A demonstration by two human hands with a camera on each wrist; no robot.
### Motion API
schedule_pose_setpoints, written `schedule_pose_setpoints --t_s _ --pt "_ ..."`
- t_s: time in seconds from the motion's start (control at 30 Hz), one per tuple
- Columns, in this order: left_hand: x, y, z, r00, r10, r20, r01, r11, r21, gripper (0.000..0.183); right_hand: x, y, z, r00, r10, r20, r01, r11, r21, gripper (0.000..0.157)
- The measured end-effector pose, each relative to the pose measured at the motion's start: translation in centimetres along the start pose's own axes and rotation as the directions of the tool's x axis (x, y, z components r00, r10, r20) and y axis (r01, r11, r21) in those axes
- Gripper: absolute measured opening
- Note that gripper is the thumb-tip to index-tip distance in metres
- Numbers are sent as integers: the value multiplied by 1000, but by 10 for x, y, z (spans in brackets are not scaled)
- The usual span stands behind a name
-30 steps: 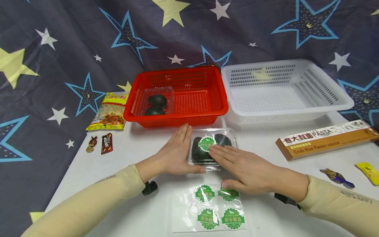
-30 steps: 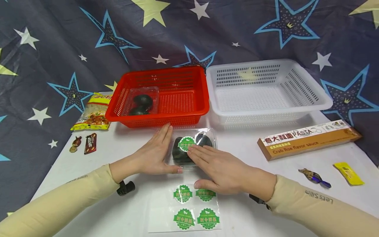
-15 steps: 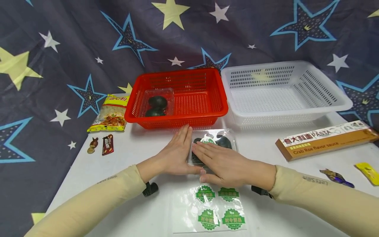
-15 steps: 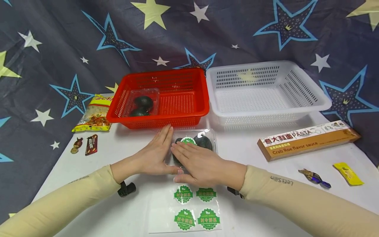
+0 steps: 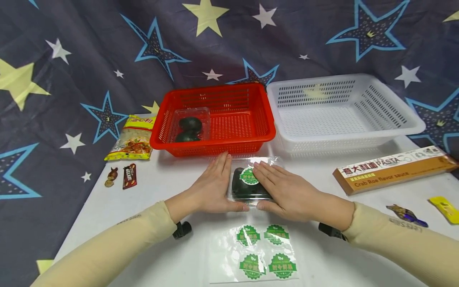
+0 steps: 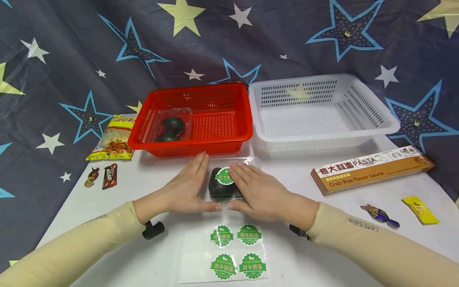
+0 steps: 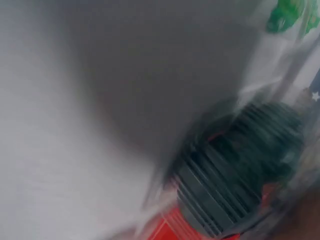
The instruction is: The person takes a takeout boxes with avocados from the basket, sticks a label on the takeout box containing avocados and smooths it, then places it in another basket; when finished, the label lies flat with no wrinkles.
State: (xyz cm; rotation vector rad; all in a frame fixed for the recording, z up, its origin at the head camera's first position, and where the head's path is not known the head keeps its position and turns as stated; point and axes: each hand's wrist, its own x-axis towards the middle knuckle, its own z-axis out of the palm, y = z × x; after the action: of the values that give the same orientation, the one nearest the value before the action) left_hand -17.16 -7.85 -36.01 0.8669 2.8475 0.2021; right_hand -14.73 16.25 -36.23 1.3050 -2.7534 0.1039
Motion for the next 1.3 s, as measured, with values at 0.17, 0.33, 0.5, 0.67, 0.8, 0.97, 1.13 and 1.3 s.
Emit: schedule_pose_setpoints --t_s 0.17,0.33,0.5,0.67,0.8,0.97,1.13,1.3 --pt "0 2 0 1000 -11 -7 11 1000 1 132 -18 -8 -4 1000 2 11 -2 1000 0 82" --pt "0 3 1 1000 -13 -11 13 1000 -10 132 -16 -18 -8 999 -30 27 28 998 64 80" --pt "-1 2 0 1000 -7 7 7 1000 -28 132 2 -24 -4 997 -67 26 63 990 130 76" --pt "0 0 -2 999 3 32 -4 1000 2 129 23 -31 0 999 -22 47 16 991 136 78" --pt "0 1 -3 999 14 34 -15 1000 24 129 29 -35 0 996 32 84 -40 994 105 83" --pt "0 1 -2 999 -1 33 1 1000 13 129 22 -31 0 996 35 81 -41 997 67 84" --pt "0 2 -2 1000 -8 24 8 1000 18 129 11 -23 -2 999 13 50 -15 999 37 84" --pt "0 2 -3 1000 -8 20 8 1000 10 131 4 -15 -3 1000 -5 31 4 1000 27 84"
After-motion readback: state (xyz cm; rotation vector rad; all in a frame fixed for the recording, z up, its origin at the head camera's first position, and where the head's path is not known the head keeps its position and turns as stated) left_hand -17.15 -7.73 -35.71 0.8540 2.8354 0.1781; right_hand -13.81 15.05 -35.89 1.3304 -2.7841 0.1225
